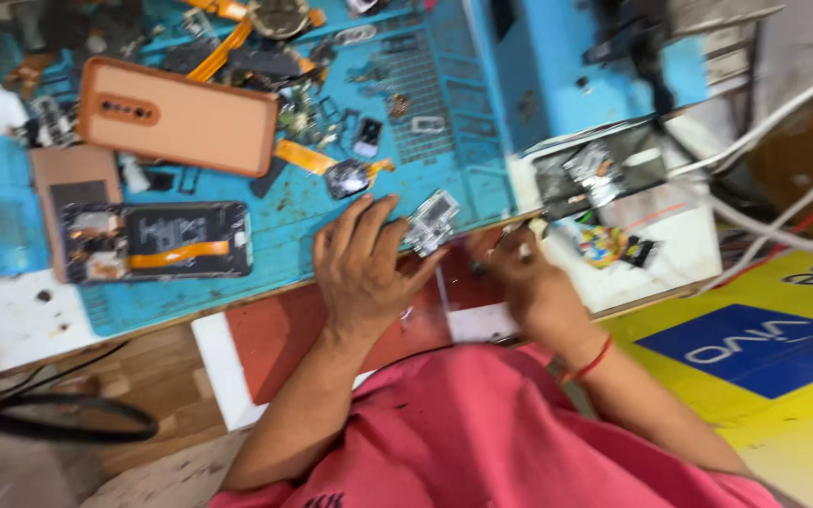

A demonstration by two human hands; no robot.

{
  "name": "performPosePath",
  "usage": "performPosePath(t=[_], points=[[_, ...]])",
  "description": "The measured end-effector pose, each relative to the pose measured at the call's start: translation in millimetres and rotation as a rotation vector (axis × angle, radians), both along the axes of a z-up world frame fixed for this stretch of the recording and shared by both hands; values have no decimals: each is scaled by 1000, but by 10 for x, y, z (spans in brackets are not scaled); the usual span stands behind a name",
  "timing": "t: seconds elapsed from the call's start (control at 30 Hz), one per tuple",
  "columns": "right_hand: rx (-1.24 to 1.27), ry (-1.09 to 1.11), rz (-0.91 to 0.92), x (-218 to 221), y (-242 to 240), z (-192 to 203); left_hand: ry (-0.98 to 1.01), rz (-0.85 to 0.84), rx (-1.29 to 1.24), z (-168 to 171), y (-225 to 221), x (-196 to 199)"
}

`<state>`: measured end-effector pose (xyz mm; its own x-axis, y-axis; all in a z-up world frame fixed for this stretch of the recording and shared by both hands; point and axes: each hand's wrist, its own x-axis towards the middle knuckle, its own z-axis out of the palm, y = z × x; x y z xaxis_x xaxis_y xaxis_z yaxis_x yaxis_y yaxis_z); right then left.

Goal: The person cleans a small circuit board from a mobile phone using a brush, then applies a liquid from a syringe to several points on the board and uses a small tool to press or scrape the components.

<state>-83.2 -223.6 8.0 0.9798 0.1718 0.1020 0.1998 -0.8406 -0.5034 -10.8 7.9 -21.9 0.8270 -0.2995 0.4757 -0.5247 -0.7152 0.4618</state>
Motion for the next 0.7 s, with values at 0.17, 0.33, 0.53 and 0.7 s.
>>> performPosePath(t=[0.17,0.33,0.53,0.7], points=[[-62,-47,-100,109,-24,104,-12,-22,-32,79,-61,81],[-90,188,9,83,190,190,6,-29,21,127,-22,91],[-107,133,13,17,265,152,16,2,17,82,-27,49],[-88,46,-49,130,131,178,-6,14,-15,110,-63,47]])
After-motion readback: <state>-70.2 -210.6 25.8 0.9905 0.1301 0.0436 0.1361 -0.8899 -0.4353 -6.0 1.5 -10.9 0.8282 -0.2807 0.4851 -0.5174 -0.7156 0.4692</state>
